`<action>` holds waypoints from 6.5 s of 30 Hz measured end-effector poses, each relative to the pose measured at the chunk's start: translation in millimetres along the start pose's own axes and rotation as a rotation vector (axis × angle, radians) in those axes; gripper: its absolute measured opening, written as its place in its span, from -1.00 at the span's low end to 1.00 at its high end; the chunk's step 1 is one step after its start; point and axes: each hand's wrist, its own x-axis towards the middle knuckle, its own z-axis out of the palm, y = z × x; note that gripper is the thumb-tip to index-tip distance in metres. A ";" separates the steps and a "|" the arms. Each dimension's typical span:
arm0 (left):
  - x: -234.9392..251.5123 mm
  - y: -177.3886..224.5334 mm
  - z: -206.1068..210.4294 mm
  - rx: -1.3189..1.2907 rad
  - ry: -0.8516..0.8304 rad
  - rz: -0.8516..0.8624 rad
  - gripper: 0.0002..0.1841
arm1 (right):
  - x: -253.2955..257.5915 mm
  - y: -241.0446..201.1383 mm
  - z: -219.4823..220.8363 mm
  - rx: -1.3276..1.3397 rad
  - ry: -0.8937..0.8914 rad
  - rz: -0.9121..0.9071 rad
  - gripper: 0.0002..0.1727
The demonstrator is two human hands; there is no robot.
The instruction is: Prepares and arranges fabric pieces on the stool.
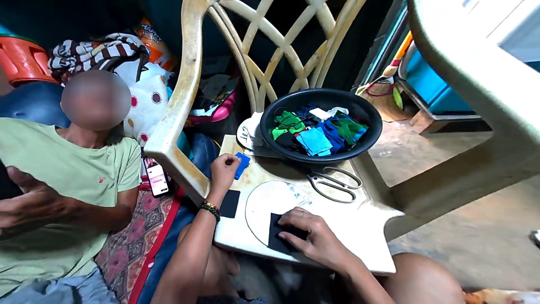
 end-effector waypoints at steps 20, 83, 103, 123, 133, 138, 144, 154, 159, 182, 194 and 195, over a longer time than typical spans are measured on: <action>4.9 0.3 11.5 -0.119 0.128 -0.143 -0.84 | 1.4 0.3 -1.0 0.006 -0.006 -0.003 -0.79; -175.3 22.1 26.3 -0.315 -0.046 -0.112 -0.74 | 8.5 -9.7 6.7 0.042 0.121 0.290 -0.67; -177.1 20.4 21.1 -0.364 -0.098 -0.107 -0.76 | 10.1 -8.0 3.2 0.049 0.116 0.250 -0.64; -182.1 10.2 12.5 -0.273 -0.015 0.007 -0.88 | 11.3 -5.2 9.3 -0.014 0.117 0.258 -0.65; -181.9 -5.9 7.5 -0.040 -0.009 0.206 -0.80 | 12.4 -6.1 10.4 -0.040 0.115 0.264 -0.64; -181.7 -7.3 11.2 0.096 0.005 0.286 -0.80 | 12.1 -6.1 10.5 -0.034 0.111 0.265 -0.64; -182.8 -7.6 15.7 0.139 0.018 0.296 -0.78 | 11.8 -5.5 10.4 -0.024 0.120 0.264 -0.63; -181.9 -8.7 12.3 0.014 0.026 0.207 -0.79 | 11.0 -5.0 12.4 -0.017 0.127 0.288 -0.63; -181.1 -8.1 10.0 -0.061 -0.007 0.168 -0.76 | 11.0 -5.1 11.9 -0.023 0.125 0.283 -0.62; -187.9 -7.0 21.7 0.264 0.050 0.364 -0.75 | 9.7 -4.7 9.5 -0.081 0.254 0.228 -0.71; -186.9 -4.6 21.4 0.268 0.029 0.340 -0.75 | 2.9 -2.4 -21.0 -0.037 0.135 0.171 -0.67; -186.7 -4.4 21.2 0.268 0.028 0.341 -0.75 | 3.8 -4.4 -16.8 -0.038 0.053 0.148 -0.66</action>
